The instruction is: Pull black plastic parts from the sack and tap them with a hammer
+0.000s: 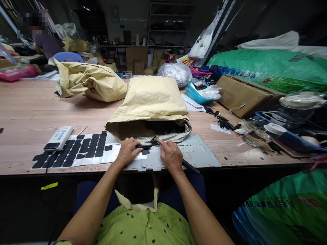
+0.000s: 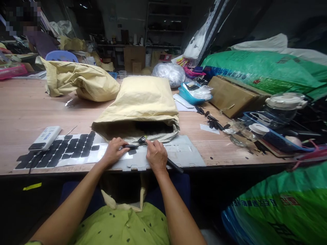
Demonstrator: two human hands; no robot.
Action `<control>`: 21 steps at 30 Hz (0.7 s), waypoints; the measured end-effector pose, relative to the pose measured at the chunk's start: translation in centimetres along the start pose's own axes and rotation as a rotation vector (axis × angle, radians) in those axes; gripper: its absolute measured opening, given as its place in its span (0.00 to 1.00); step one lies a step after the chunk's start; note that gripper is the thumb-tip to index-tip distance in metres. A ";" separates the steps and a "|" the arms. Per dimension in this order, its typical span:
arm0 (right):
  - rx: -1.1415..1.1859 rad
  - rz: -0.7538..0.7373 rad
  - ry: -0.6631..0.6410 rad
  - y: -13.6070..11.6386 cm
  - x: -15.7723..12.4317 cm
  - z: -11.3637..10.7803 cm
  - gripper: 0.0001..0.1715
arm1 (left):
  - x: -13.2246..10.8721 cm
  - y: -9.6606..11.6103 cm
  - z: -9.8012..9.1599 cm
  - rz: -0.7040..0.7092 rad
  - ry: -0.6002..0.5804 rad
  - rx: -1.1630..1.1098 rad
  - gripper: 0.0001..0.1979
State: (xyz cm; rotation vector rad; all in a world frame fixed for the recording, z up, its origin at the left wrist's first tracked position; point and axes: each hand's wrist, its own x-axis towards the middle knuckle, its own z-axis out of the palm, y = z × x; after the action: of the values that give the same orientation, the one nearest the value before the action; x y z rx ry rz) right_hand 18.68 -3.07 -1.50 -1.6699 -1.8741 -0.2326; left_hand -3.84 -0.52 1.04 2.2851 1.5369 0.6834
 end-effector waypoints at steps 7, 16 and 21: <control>0.012 0.005 0.004 0.3 0.0 0.3 0.19 | -0.1 -0.2 0.6 -0.017 -0.002 -0.021 0.08; 0.405 0.033 0.004 -2.0 -0.5 -1.6 0.20 | 0.1 -0.5 0.7 -0.045 0.001 -0.041 0.10; 0.552 -0.006 -0.075 -4.5 -1.5 -1.8 0.19 | 0.2 -0.3 0.6 -0.070 -0.013 -0.045 0.10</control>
State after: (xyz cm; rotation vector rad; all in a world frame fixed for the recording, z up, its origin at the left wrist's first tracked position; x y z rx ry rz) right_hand 15.06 -6.09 0.26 -1.3039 -1.7834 0.3251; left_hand -3.70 -0.19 0.46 2.1882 1.5713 0.6763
